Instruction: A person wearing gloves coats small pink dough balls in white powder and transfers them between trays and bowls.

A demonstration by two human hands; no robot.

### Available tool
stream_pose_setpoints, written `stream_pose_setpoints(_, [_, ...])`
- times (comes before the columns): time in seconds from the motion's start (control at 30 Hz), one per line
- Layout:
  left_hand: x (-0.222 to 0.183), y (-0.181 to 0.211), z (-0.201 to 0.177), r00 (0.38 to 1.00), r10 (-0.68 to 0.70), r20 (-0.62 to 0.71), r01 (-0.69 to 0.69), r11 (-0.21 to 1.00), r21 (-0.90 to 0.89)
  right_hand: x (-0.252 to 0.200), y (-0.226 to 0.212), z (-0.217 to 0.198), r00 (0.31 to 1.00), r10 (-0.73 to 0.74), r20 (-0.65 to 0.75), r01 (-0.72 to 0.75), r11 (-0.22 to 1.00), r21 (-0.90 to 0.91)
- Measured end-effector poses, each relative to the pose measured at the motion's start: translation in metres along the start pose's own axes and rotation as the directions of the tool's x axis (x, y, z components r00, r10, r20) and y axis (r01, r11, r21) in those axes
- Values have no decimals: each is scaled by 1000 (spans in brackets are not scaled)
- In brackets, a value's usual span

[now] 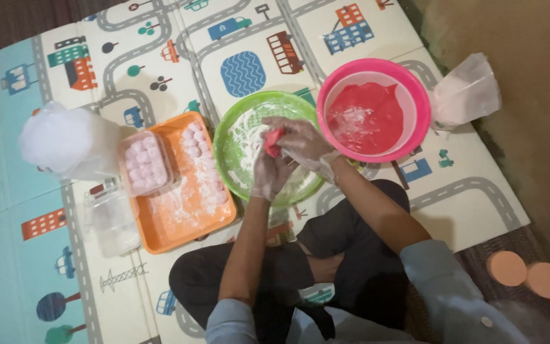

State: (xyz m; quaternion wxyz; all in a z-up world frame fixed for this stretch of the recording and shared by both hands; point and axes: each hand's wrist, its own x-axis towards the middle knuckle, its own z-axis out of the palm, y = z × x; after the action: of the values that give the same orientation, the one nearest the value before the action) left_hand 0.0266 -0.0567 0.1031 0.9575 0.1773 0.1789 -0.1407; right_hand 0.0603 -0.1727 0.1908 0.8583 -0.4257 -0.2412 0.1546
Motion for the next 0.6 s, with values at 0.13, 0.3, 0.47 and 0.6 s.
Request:
stream_pose_setpoints(0.13, [-39,29,8,992,-63,108,66,997,-27,-21,43,-29,989,73,129,7,848,-529])
stream_pose_setpoints(0.3, [-28,29,-68,989,36,144,-58,987,152,-21,192,-116,836,461,297,-522,505,688])
stream_pose_setpoints(0.47, [-9,33,-127,984,173,-40,-159,959,232,-43,144,-73,900,389,195,-249,829,-501])
stream_pose_setpoints(0.6, [3,31,-149,978,155,-139,-113,957,268,-37,86,-18,925,329,188,34,423,-906])
